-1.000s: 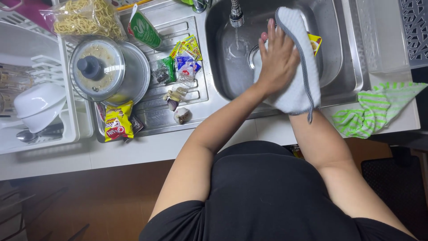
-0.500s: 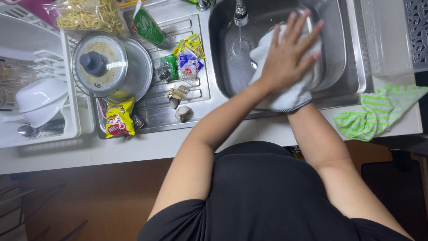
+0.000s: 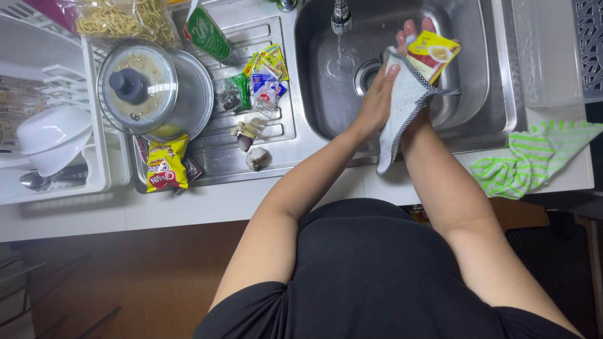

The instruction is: The person stands at a kitchen sink and washes various packaged food items and vegetables. They rinse a yellow packet of oyster sauce, a small white packet, and a yellow packet of magic sauce under running water, then wipe them dry with a cloth. The person also washes garlic cloves and ginger pieces by hand under the tap.

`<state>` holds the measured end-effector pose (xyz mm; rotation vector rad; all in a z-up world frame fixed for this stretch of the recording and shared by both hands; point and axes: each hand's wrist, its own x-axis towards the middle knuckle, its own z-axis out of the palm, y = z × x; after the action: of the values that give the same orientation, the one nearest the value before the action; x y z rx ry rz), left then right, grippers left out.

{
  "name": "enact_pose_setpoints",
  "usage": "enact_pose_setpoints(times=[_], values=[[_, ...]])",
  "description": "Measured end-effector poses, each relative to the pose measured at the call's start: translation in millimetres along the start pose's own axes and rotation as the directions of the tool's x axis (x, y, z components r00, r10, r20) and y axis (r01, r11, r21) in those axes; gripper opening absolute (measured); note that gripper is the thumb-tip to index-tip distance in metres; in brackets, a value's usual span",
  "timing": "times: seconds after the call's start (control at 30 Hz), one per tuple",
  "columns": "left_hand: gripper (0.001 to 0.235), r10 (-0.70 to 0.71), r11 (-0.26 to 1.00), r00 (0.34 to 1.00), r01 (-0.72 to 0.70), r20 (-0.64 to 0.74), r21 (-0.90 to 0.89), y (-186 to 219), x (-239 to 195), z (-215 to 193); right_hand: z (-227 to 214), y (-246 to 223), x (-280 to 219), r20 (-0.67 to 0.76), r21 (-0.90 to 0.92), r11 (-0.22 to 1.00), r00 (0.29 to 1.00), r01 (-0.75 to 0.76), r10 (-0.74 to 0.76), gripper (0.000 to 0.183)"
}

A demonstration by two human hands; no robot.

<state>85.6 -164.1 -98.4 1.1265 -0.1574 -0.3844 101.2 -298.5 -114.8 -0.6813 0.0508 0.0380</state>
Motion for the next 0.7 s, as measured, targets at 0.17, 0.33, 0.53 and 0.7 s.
enact_pose_setpoints(times=[0.17,0.33,0.53,0.7], values=[[0.046,0.045,0.728,0.963,0.150,-0.266,0.669,33.0,1.4,-13.5,31.9,-13.2,2.6,-0.042,-0.022,1.000,0.999,-0.014,0.013,0.061],[0.035,0.228,0.673,0.904,0.121,-0.360,0.730,49.5,-0.4,-34.7,78.6,-51.0,-23.5,-0.067,-0.037,0.998,0.996,-0.056,0.053,0.055],[0.034,0.447,0.762,0.876,-0.267,-0.181,0.590,15.0,-14.4,-44.5,35.2,-55.2,-21.2,0.016,-0.205,0.979,1.000,0.004,0.000,0.020],[0.034,0.350,0.849,0.922,-0.237,-0.166,0.473,11.9,-18.0,-41.5,36.1,-77.1,-21.4,0.012,-0.426,0.904,1.000,0.015,-0.011,0.018]])
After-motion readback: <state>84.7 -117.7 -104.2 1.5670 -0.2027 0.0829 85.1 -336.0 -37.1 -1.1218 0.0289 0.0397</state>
